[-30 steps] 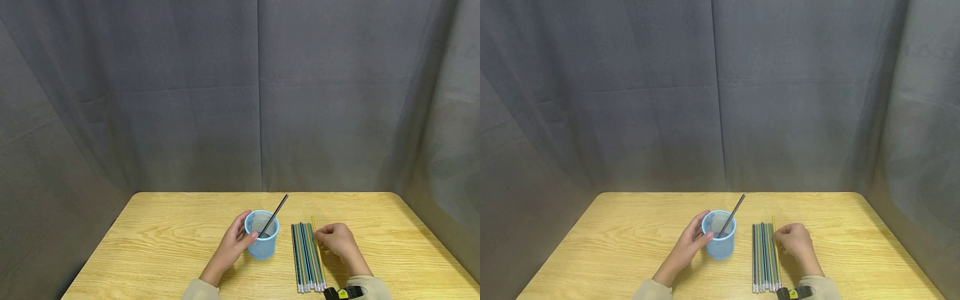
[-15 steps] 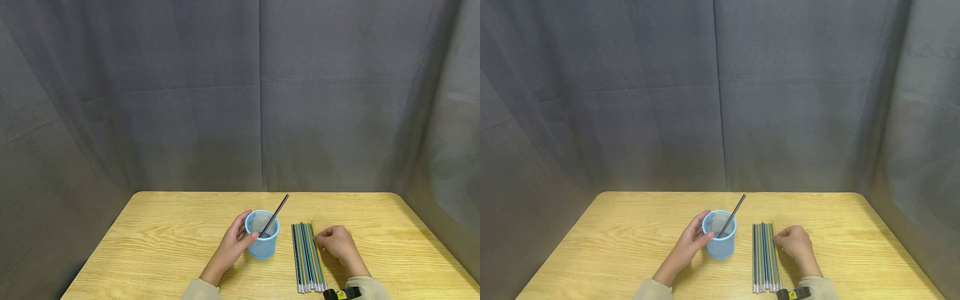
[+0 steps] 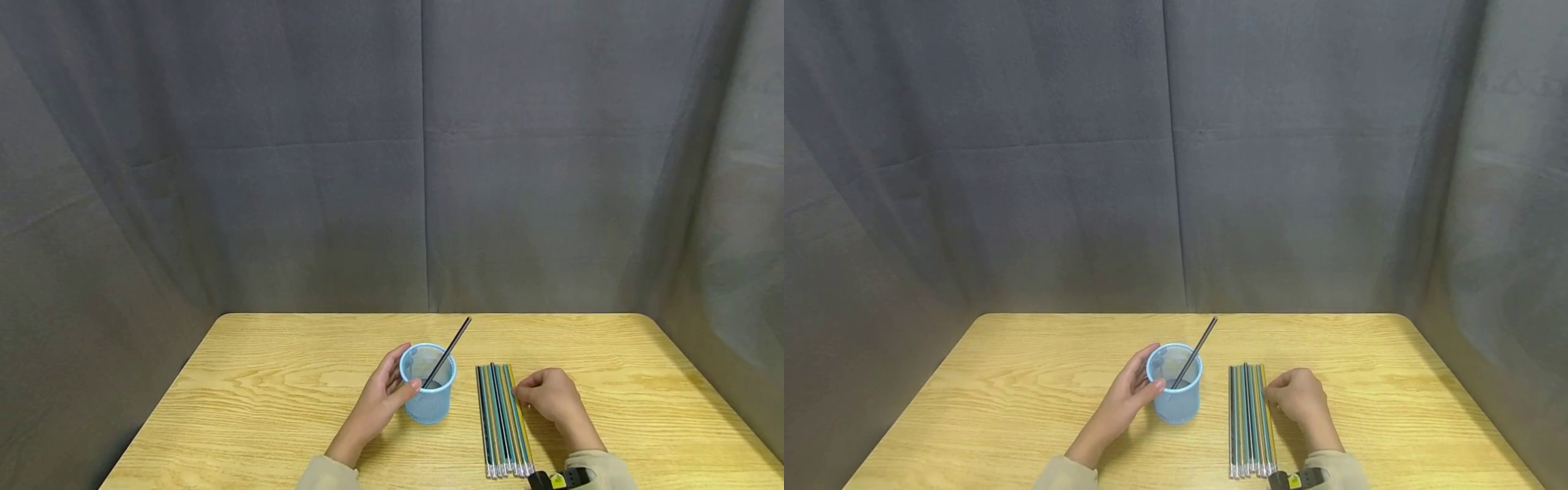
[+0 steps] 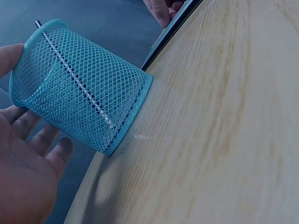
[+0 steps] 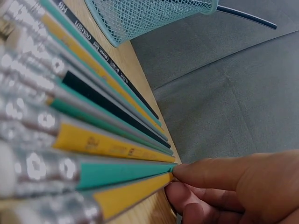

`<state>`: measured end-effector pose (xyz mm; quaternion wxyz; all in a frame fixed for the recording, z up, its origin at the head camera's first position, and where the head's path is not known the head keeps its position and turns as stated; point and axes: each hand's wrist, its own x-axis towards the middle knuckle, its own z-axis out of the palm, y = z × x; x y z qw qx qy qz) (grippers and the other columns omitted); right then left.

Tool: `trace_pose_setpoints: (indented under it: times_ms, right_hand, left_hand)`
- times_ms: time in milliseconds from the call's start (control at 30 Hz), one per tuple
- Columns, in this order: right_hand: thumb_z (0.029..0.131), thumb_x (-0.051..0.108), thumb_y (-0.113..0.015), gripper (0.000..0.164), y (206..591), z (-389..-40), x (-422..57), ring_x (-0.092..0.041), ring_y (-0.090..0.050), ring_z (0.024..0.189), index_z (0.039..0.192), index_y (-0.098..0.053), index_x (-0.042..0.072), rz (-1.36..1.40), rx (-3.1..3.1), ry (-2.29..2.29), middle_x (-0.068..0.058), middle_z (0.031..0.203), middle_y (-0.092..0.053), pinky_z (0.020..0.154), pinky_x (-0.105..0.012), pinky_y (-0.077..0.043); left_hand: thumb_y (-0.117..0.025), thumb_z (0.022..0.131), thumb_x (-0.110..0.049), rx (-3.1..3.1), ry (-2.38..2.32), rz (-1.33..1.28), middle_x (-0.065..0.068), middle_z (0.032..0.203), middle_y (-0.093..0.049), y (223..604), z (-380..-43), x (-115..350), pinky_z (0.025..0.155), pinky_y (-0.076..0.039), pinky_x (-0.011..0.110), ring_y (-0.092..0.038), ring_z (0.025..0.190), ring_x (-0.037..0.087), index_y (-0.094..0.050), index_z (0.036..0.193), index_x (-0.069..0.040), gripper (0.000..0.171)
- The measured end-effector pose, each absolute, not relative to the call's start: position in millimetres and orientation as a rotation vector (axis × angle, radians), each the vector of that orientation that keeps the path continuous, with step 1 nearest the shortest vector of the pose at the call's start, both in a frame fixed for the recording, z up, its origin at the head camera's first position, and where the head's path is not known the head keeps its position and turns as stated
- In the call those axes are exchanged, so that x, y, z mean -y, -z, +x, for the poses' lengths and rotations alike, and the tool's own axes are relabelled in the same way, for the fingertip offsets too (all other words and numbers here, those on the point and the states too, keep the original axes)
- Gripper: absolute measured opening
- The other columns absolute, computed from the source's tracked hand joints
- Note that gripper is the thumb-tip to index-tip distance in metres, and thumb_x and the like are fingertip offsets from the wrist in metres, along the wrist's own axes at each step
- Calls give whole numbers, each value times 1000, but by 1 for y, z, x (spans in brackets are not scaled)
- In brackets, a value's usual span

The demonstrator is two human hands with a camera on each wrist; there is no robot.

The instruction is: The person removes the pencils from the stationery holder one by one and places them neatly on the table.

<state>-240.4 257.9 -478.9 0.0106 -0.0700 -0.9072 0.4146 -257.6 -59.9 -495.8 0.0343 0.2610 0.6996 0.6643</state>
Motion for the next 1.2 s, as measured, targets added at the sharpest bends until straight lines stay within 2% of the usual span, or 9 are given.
trace_pose_setpoints:
  times_ms: [300,533,933,1200]
  right_hand:
    - [86,9,-71,13,477,-239,-257,-20,-49,60,76,-73,2,-222,2821,-1321,-3,63,-62,52,-30,-37]
    - [87,11,-72,12,475,-239,-258,-20,-56,62,82,-73,0,-229,2801,-1316,-3,69,-63,54,-32,-43]
    - [90,14,-70,17,467,-239,-257,-22,-60,74,95,-73,-2,-221,2745,-1385,-6,81,-67,61,-33,-47]
    - [93,22,-70,21,456,-239,-250,-21,-60,91,101,-74,3,-184,2674,-1416,-8,101,-69,72,-32,-50]
  left_hand:
    - [-61,100,-19,-2144,-2039,818,12,151,-40,496,-257,60,116,-25,44,-36,141,26,-29,154,-10,63]
    - [-61,100,-20,-2144,-2042,806,12,151,-40,496,-257,60,116,-26,45,-35,141,26,-30,153,-12,63]
    - [-61,100,-20,-2150,-2045,807,12,152,-40,495,-257,59,116,-26,45,-35,141,26,-31,153,-12,62]
    - [-62,99,-20,-2166,-2036,808,11,152,-40,495,-256,60,116,-26,44,-35,141,26,-31,153,-15,62]
